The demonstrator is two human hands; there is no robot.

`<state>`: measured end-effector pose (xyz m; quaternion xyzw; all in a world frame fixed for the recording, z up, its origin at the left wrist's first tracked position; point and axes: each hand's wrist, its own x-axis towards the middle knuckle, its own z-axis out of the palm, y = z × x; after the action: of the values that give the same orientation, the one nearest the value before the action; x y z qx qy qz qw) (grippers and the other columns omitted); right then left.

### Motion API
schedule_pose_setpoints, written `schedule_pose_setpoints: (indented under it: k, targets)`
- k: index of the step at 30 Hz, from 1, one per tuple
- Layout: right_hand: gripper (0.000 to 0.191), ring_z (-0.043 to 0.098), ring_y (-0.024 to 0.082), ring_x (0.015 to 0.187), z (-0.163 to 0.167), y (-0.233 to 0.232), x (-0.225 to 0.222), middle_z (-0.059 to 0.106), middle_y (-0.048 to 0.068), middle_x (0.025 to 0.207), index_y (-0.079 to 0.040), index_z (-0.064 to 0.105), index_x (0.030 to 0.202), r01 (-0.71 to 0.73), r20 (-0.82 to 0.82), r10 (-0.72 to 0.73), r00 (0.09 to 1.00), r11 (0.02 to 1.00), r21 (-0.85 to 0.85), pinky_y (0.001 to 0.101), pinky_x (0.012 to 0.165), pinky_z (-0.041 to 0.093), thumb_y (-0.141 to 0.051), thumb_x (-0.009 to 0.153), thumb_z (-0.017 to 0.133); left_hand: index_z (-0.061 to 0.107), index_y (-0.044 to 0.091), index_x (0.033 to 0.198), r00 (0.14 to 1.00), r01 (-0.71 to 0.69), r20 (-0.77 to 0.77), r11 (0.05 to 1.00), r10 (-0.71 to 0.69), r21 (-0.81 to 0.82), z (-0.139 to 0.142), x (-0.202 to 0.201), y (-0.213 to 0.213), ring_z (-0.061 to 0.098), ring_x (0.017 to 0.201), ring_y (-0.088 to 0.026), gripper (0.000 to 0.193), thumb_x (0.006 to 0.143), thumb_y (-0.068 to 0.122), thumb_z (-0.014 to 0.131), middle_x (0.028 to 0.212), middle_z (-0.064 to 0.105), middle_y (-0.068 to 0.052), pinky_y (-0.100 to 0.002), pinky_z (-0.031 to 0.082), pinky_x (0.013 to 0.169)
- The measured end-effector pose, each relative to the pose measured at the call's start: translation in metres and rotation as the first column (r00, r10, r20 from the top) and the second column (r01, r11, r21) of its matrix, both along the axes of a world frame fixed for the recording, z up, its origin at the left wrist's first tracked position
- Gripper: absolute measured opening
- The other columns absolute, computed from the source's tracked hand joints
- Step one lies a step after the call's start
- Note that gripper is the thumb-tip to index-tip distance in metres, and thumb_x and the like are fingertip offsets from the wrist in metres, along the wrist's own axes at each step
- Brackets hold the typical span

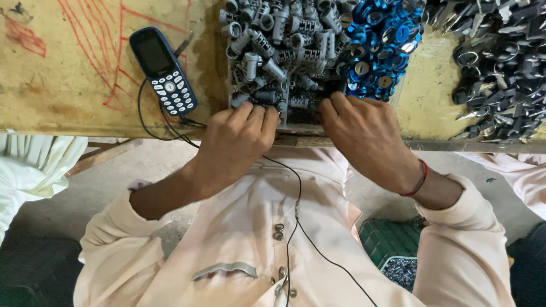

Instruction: The person sits at a workbench and assembles small plastic and metal components by hand. They pick a gray body piece and a blue cap from a compartment tray, press the pieces together, and place the finished assembly back into the tray, repeating this cycle throughout the episode.

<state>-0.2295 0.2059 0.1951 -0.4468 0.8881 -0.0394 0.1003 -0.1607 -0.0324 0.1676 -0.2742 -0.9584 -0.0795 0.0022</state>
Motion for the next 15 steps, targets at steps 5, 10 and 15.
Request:
schedule_pose_setpoints:
  k: [5, 10, 15]
  targets:
    - [0.014, 0.063, 0.024, 0.067, -0.002, 0.006, 0.0, 0.056, 0.007, 0.084, -0.007, 0.064, 0.103, 0.14, 0.088, -0.129, 0.988, 0.981, -0.136, 0.0408, 0.051, 0.043, -0.016, 0.095, 0.07, 0.062, 0.002, 0.103, 0.992, -0.125, 0.033, 0.958, 0.121, 0.26, 0.001, 0.005, -0.005, 0.064, 0.082, -0.02, 0.011, 0.099, 0.008, 0.07, 0.085, 0.061, -0.005, -0.033, 0.053, 0.066]
    - [0.015, 0.062, 0.02, 0.067, -0.009, 0.005, -0.001, 0.061, 0.008, 0.097, -0.007, 0.069, 0.11, 0.413, 0.336, -0.296, 0.894, 0.834, -0.367, 0.0335, 0.057, 0.048, -0.002, 0.096, 0.074, 0.056, -0.001, 0.108, 0.921, -0.379, 0.21, 0.63, 0.328, 0.678, -0.014, 0.012, 0.007, 0.067, 0.091, -0.027, 0.019, 0.1, -0.004, 0.073, 0.099, 0.065, -0.013, -0.037, 0.056, 0.08]
    - [0.011, 0.061, 0.008, 0.068, -0.022, 0.011, 0.0, 0.064, 0.005, 0.098, -0.004, 0.07, 0.101, 0.649, 0.654, -0.272, 0.706, 0.617, -0.445, 0.0227, 0.059, 0.049, 0.002, 0.093, 0.075, 0.058, -0.001, 0.111, 0.814, -0.578, 0.509, 0.29, 0.281, 0.763, -0.023, 0.018, 0.024, 0.07, 0.078, -0.015, 0.021, 0.098, -0.005, 0.074, 0.098, 0.07, -0.008, -0.027, 0.06, 0.07]
